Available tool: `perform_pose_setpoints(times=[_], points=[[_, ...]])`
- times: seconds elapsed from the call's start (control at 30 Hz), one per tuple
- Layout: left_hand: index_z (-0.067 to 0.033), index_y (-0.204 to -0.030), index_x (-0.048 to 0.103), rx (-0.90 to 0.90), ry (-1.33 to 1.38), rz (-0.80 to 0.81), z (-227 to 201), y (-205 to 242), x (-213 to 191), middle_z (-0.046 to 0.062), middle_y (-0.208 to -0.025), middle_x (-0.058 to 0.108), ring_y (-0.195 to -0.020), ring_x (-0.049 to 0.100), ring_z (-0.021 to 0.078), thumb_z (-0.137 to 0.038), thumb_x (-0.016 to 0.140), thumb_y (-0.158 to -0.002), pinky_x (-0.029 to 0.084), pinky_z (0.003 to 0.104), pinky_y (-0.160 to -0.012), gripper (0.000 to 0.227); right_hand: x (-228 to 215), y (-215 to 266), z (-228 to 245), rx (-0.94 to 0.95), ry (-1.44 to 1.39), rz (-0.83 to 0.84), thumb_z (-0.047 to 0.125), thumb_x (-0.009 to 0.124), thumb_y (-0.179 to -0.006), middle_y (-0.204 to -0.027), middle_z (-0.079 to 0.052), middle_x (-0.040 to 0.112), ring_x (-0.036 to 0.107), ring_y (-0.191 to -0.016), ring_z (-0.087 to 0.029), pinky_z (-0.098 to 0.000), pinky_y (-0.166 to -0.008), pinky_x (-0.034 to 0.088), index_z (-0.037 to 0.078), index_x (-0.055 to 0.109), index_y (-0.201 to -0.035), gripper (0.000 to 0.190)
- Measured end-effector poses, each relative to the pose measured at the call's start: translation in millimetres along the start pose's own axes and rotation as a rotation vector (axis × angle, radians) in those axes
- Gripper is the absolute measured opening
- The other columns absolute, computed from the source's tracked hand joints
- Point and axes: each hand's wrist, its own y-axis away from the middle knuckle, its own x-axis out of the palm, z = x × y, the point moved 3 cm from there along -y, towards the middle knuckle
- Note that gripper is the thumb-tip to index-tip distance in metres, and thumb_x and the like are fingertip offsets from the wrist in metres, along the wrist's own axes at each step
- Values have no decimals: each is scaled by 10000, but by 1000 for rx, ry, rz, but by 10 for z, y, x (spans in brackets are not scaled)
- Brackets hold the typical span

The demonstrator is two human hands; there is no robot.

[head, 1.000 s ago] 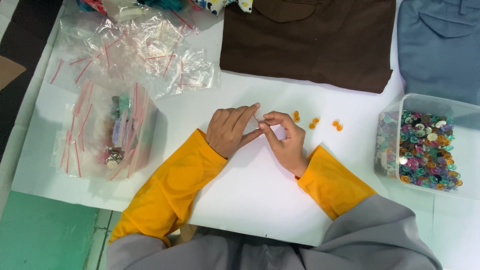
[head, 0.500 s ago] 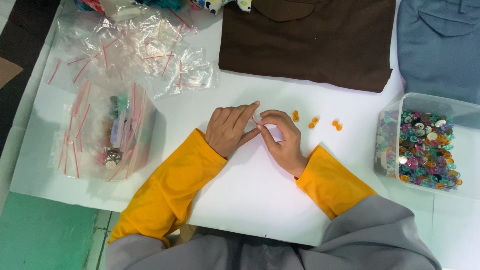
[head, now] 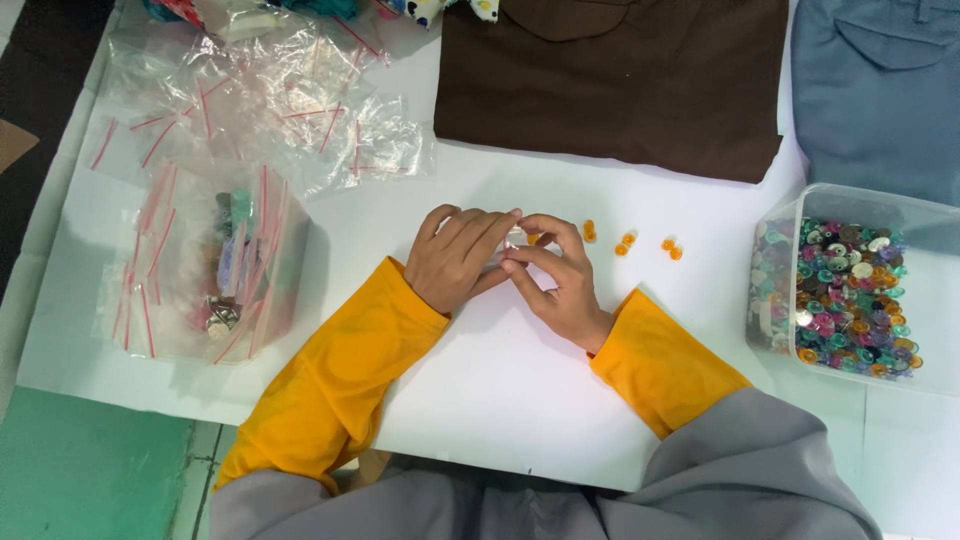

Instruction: Sorting small buttons by color and placing them into small plastic zip-lock bags

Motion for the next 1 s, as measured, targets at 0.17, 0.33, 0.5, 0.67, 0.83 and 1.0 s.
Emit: perform_pose_setpoints(times=[0.17,0.33,0.5,0.67,0.83,1.0], points=[[-112,-1351,658,-75,16,59,168,-24,-137,46,-1094,730,-1009,669,199,-453,702,-959,446,431,-1010,522,-64,-37,43,19,72,-24,139,596,-1023,-1294,-129,567,592,-1158,-311,-420,-938,491,77,699,-1146,172],[-72,-1425,594,-406,306,61,373,-48,-247,95,-1116,741,-994,689,239,-434,804,-913,428,478,-1012,662,25,-131,21,-40,338,87,129,548,-1035,-1402,-135,546,506,-1310,-333,-507,-1084,325,108,619,-1357,330],[-67,-1547,384,-862,1331,39,502,140,7,178,-1278,688,-1094,681,165,-441,521,-1070,493,273,-981,622,222,-47,-63,-70,665,339,175,569,-1048,-1335,-84,697,603,-1301,-234,-691,-1183,9,176,712,-1274,268],[-82,-1511,381,-1046,1535,27,577,266,159,208,-1353,649,-1154,690,175,-484,490,-1061,524,280,-993,613,218,102,-122,-141,614,291,63,638,-992,-1196,-80,755,702,-1133,-189,-573,-1262,76,136,754,-1146,206],[-19,-1471,450,-1173,1627,101,632,378,277,263,-1385,613,-1184,676,248,-617,497,-1011,530,355,-1016,756,-11,-86,30,-59,430,267,63,671,-972,-1124,-80,770,723,-1079,-185,-494,-1263,221,130,767,-1115,185],[-36,-1481,490,-1081,1838,375,402,449,423,208,-1421,605,-1246,632,248,-695,568,-922,503,374,-1071,868,-417,-367,199,-23,200,-25,58,730,-977,-1124,-34,774,741,-987,-178,-472,-1240,282,106,740,-1196,225]])
